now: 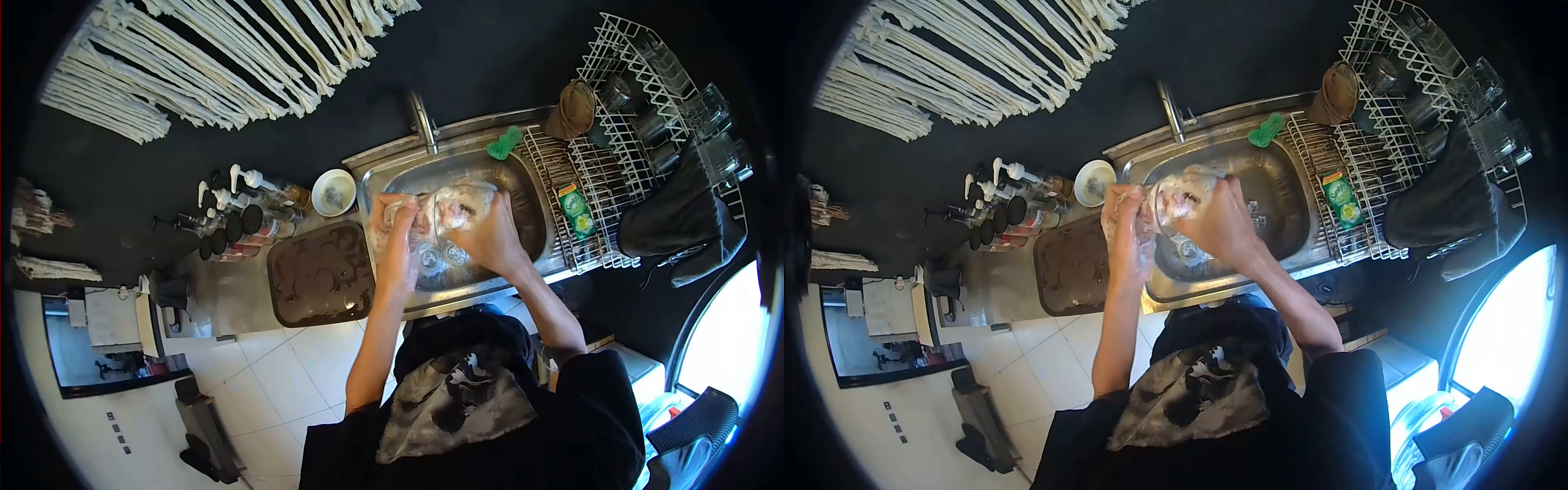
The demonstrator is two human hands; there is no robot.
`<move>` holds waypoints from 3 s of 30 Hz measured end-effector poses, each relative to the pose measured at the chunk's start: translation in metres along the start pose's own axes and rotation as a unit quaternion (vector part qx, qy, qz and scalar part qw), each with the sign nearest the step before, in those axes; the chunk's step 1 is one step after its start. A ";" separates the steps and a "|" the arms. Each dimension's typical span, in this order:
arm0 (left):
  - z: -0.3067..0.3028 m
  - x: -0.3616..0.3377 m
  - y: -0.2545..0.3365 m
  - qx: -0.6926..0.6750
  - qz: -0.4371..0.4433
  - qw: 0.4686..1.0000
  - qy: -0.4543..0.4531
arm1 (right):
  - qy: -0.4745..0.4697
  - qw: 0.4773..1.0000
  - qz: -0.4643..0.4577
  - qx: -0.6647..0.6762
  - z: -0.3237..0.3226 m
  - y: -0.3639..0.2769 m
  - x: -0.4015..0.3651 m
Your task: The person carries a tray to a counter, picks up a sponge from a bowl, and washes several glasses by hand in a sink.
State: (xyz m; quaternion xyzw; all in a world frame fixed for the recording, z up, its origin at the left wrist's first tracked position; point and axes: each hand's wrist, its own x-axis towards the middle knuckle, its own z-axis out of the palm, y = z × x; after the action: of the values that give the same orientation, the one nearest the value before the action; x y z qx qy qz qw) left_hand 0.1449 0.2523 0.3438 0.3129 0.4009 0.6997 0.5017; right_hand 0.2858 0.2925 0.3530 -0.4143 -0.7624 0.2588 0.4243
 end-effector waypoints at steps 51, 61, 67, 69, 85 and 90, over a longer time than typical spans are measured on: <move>0.017 0.008 -0.012 -0.080 -0.049 0.992 0.087 | 0.149 0.972 -0.098 0.153 0.025 -0.002 -0.010; 0.016 0.003 -0.023 -0.197 0.007 0.978 0.061 | 0.125 0.965 0.016 0.229 0.040 -0.011 -0.025; 0.024 0.009 -0.038 -0.181 0.058 0.980 0.053 | 0.140 0.904 0.110 0.388 0.056 -0.012 -0.018; 0.026 0.008 -0.034 -0.118 0.082 0.987 0.064 | 0.144 0.891 0.099 0.419 0.060 -0.018 -0.020; 0.012 0.001 -0.023 0.072 0.138 0.988 0.017 | 0.135 0.949 0.004 0.285 0.035 -0.008 0.010; 0.026 -0.013 -0.025 -0.168 -0.024 0.982 0.083 | 0.108 0.976 -0.153 0.111 0.020 -0.007 0.027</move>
State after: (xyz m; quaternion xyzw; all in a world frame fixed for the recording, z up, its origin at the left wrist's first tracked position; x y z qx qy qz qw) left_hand 0.1822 0.2510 0.3337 0.1549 0.3254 0.7685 0.5287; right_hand 0.2577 0.3110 0.3593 -0.2683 -0.7333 0.2273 0.5819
